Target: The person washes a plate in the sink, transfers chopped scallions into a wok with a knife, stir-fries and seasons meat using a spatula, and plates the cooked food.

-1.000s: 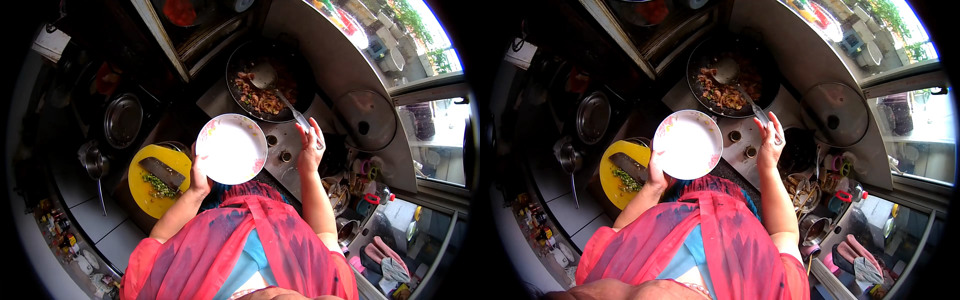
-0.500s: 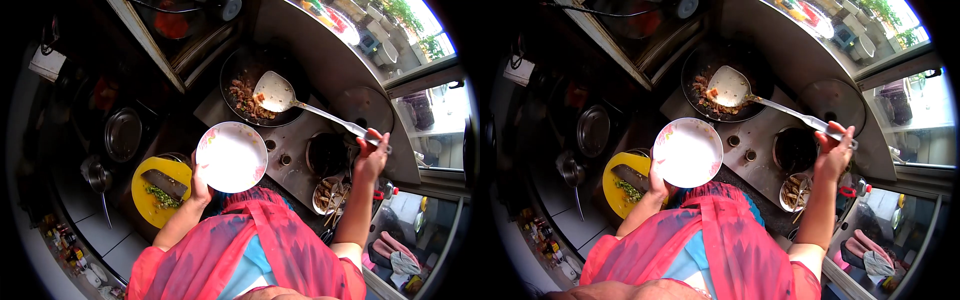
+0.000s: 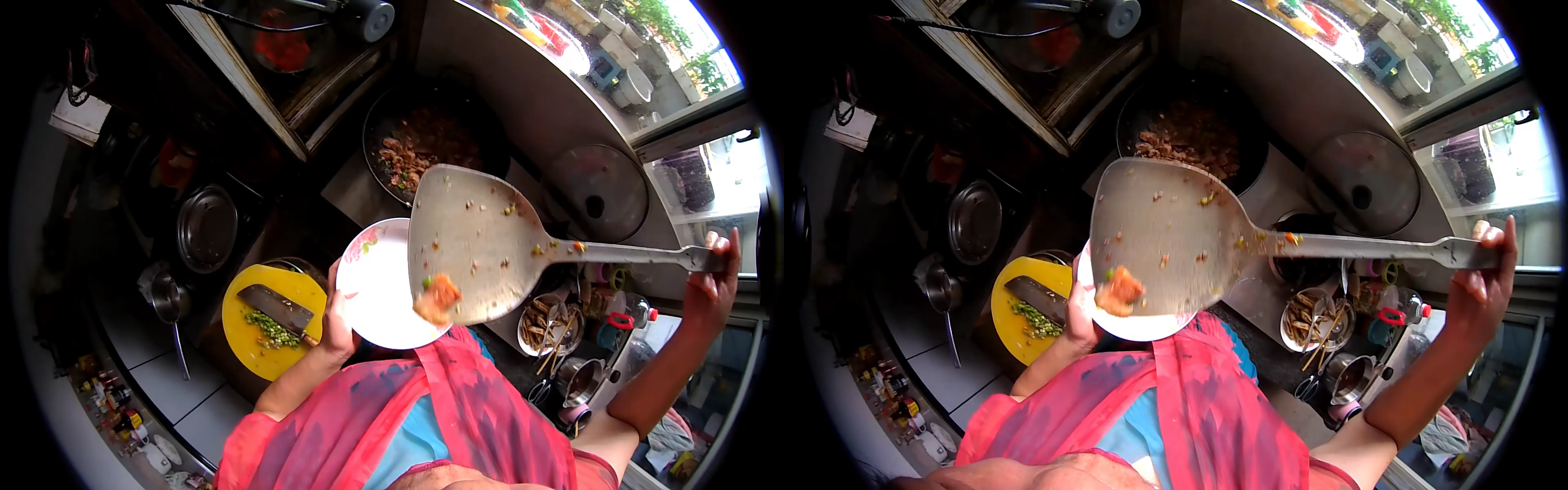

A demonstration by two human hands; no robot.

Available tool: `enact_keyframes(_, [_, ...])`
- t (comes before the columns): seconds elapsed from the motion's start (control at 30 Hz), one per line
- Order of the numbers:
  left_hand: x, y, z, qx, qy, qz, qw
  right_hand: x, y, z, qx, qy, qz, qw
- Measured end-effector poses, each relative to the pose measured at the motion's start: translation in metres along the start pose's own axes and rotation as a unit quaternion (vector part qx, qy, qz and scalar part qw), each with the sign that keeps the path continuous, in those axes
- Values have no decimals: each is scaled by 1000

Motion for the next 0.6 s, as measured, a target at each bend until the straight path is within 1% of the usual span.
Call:
enact_keyframes(0.03, [2,4,-4,0,-26,-9,1000,1,-1,9,-5,3,37,999])
enact_keyframes(0.07, [-7,5,4,-19,-25,-6,999,0,1,16,-13,24,46,999])
enact_keyframes(0.13, [-21,7,16,-56,-23,0,998,21,2,26,-30,87,87,992])
enact_keyframes(0.17, [-19,8,15,-40,-27,2,999,32,3,31,-40,117,107,987])
enact_keyframes(0.2, [-9,6,7,-22,-30,6,999,35,7,36,-67,193,51,978])
enact_keyframes(0.27, [6,4,-4,-5,-25,20,999,28,11,47,-55,257,7,965])
enact_keyframes(0.3, [10,4,-6,-9,-22,23,999,25,13,52,-47,287,-14,957])
enact_keyframes(0.33, [13,4,-6,-12,-19,26,999,13,16,59,-6,311,-65,948])
enact_keyframes(0.37, [14,5,-6,-15,-17,29,999,9,13,55,-4,194,-7,981])
enact_keyframes(0.4, [15,5,-6,-11,-18,28,999,5,11,51,8,63,44,997])
enact_keyframes(0.43, [11,6,-3,-9,-27,31,999,6,9,46,33,-58,84,994])
enact_keyframes(0.47, [10,7,-2,-14,-31,29,999,20,3,50,89,-143,209,963])
enact_keyframes(0.57, [8,7,-1,-18,-28,21,999,-3,16,59,80,-64,176,979])
enact_keyframes(0.6, [6,6,0,-19,-25,18,999,35,17,59,-12,131,116,985])
Point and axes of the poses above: each hand's wrist, its own y-axis away from the middle knuckle, its own x-axis out of the palm, z = x × y, the point moved 7 cm from there along -y, towards the middle knuckle, and after that the axes turned 12 degrees about z, right-handed, at the moved point
